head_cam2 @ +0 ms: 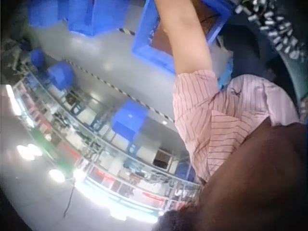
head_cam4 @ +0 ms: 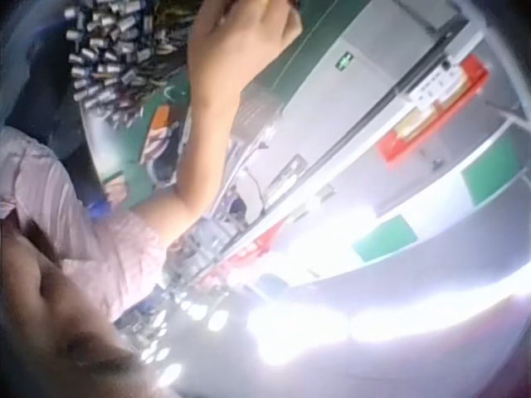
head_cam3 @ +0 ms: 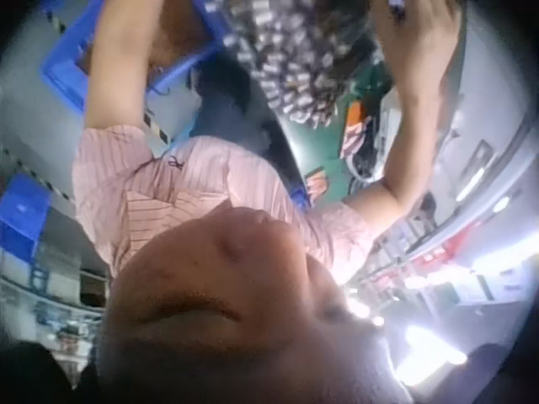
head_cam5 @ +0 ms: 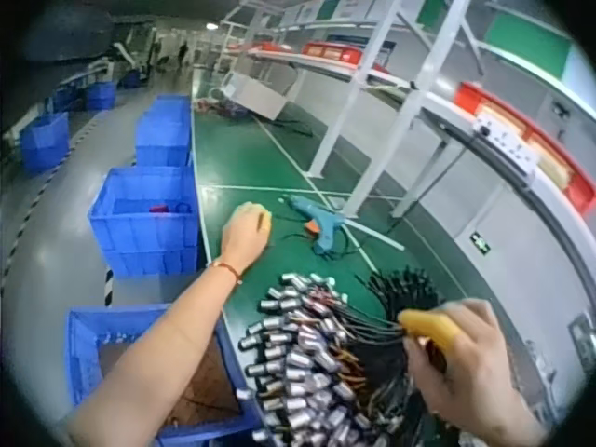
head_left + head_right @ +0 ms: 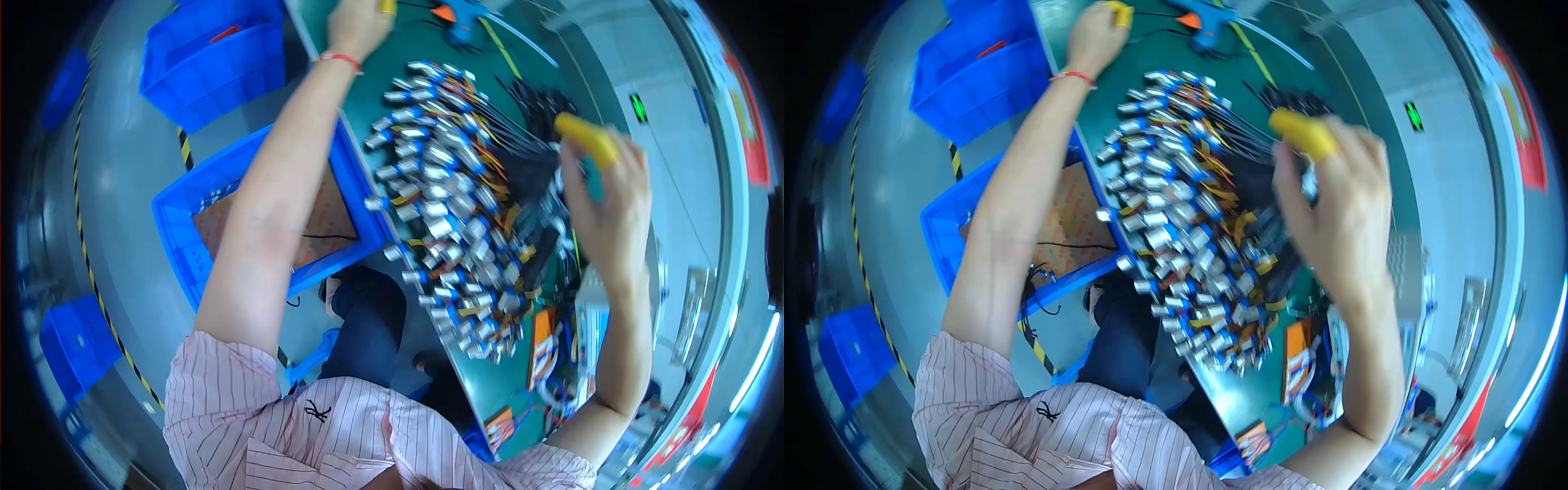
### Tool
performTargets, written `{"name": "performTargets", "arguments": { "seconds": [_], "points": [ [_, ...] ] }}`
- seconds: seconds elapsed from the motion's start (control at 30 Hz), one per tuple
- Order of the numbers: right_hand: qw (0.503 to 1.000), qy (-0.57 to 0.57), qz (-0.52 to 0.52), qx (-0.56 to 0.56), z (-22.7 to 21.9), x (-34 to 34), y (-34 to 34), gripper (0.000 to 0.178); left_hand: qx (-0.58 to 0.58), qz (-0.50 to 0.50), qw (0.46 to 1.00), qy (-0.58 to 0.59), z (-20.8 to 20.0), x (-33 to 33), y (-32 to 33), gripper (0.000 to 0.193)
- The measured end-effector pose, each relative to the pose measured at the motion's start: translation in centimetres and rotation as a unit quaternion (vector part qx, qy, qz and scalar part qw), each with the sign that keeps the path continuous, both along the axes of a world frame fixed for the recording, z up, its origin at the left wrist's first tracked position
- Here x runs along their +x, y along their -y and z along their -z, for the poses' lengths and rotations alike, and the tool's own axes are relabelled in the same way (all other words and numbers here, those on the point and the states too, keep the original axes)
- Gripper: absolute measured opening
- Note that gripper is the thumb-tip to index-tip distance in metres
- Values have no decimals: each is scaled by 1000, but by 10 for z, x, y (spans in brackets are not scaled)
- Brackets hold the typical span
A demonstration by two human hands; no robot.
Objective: Assemble and test electronic wire harnesses and components at a workstation.
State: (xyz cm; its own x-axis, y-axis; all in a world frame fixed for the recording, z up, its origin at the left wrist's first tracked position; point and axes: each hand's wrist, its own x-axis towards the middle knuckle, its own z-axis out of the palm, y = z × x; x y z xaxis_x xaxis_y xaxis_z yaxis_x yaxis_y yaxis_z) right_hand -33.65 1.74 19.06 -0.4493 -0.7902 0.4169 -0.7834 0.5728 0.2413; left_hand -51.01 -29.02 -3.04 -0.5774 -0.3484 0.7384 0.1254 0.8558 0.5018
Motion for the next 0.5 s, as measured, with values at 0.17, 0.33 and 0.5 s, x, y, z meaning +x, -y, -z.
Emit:
{"name": "performTargets", "arguments": {
  "seconds": [0.17, 0.33, 0.5],
  "points": [
    [991, 86, 96, 28, -31, 153, -97, 22, 170, 63, 982, 53, 16, 15, 30, 28],
    [870, 366, 319, -79, -25, 301, -185, 20, 550, 258, 794, 13, 28, 34, 60, 31],
    [648, 677, 306, 167, 55, 439, -251, 36, 574, 256, 777, 38, 16, 115, 5, 29]
  ]
}}
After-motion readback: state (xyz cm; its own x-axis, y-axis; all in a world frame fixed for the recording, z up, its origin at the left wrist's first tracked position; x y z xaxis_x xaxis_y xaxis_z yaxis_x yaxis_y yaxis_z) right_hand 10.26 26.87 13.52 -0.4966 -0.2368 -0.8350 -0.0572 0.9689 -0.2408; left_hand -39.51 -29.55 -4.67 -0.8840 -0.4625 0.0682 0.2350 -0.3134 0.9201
